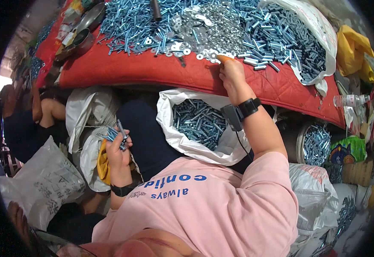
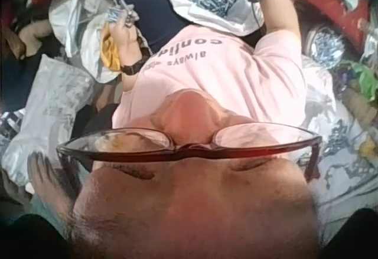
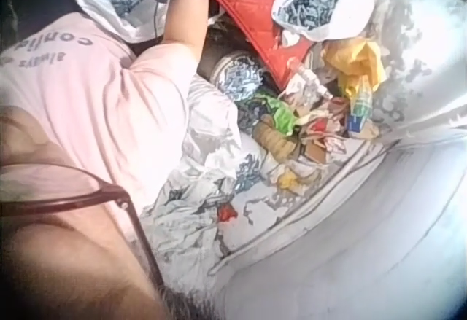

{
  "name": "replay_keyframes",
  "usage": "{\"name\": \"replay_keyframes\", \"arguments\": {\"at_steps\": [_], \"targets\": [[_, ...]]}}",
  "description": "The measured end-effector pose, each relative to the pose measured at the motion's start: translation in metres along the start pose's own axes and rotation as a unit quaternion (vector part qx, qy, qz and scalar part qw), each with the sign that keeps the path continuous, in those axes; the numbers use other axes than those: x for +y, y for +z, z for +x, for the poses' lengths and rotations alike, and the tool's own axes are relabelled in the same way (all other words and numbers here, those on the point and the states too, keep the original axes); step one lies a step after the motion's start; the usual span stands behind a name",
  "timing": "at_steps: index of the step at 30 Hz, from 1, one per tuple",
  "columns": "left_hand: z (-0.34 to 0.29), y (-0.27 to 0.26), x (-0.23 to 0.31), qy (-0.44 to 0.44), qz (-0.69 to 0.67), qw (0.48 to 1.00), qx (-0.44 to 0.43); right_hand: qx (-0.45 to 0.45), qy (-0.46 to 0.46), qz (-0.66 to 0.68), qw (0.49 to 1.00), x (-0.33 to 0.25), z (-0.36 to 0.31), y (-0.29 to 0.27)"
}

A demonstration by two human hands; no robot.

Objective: Sort metal bolts and washers from a large pile into specific sets.

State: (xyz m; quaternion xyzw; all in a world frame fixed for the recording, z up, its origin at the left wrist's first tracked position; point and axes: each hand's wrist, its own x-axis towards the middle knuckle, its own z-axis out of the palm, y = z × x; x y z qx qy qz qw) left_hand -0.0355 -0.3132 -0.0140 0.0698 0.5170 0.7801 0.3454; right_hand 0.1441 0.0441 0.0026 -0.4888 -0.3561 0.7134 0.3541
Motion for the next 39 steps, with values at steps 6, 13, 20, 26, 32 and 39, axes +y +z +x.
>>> {"name": "replay_keyframes", "arguments": {"at_steps": [6,13,20,26,32,39], "targets": [[0.001,0.014,-0.003,0.010,0.023,1.000,0.014,-0.017,0.032,0.007,0.999,0.002,0.017,-0.006],[0.005,0.020,-0.006,0.012,0.020,1.000,0.002,-0.017,0.052,0.016,0.998,-0.002,0.017,-0.009],[-0.005,0.012,0.007,0.013,0.022,0.998,0.055,-0.084,-0.003,-0.018,0.996,0.015,0.021,0.004],[-0.017,0.017,0.009,0.010,0.009,1.000,-0.003,-0.188,-0.122,-0.093,0.970,-0.014,-0.064,0.044],[-0.022,0.008,0.011,0.024,-0.025,0.999,-0.004,-0.379,-0.180,-0.173,0.891,-0.016,-0.114,0.098],[-0.036,0.004,0.029,0.048,-0.013,0.997,-0.052,-0.364,-0.154,-0.267,0.879,-0.016,-0.130,0.101]]}}
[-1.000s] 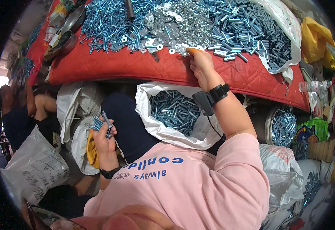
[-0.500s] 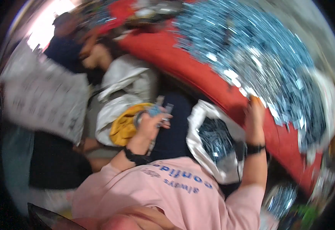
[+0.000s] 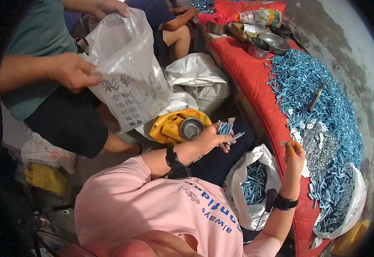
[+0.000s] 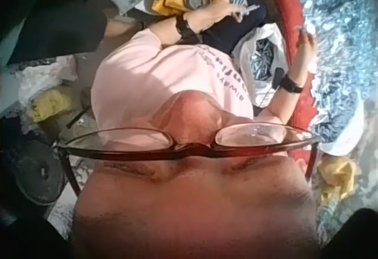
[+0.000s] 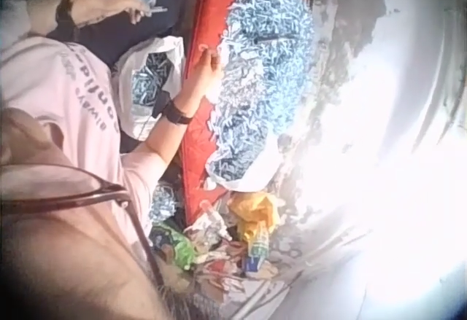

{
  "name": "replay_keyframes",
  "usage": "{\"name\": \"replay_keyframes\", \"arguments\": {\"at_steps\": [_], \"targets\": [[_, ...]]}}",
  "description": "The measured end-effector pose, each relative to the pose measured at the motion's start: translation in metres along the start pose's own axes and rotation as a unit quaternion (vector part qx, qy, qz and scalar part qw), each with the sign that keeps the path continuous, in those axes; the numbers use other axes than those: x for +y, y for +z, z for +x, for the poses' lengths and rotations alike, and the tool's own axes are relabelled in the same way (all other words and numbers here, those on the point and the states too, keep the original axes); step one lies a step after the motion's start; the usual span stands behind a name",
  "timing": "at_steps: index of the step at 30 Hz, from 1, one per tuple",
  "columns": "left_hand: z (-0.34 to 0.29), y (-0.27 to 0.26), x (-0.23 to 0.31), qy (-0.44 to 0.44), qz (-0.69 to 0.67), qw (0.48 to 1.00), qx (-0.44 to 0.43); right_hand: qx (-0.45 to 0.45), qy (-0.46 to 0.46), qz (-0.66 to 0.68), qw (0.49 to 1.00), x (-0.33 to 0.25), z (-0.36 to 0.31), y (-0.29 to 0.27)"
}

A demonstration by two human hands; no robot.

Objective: Sort metal bolts and washers from a large pile into specific sets.

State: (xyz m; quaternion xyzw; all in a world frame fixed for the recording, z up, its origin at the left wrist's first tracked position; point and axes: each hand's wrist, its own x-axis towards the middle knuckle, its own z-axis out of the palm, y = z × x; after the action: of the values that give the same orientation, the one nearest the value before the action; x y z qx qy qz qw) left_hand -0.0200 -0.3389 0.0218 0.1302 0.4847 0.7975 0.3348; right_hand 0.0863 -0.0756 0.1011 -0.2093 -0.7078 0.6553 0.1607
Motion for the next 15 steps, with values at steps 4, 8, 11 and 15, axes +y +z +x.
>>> {"name": "replay_keyframes", "arguments": {"at_steps": [4,8,11,15], "targets": [[-0.001,0.000,0.000,-0.010,-0.020,1.000,-0.009,-0.047,0.019,0.000,0.999,-0.028,-0.010,0.020],[-0.002,0.010,-0.022,-0.061,-0.017,0.997,-0.034,-0.120,-0.099,-0.054,0.986,-0.079,-0.032,0.083],[-0.003,0.010,-0.029,-0.048,-0.002,0.998,-0.045,-0.133,-0.264,-0.065,0.953,-0.117,-0.053,0.132],[0.000,-0.005,-0.027,-0.058,-0.070,0.995,-0.047,-0.113,-0.423,-0.061,0.897,-0.144,-0.059,0.189]]}}
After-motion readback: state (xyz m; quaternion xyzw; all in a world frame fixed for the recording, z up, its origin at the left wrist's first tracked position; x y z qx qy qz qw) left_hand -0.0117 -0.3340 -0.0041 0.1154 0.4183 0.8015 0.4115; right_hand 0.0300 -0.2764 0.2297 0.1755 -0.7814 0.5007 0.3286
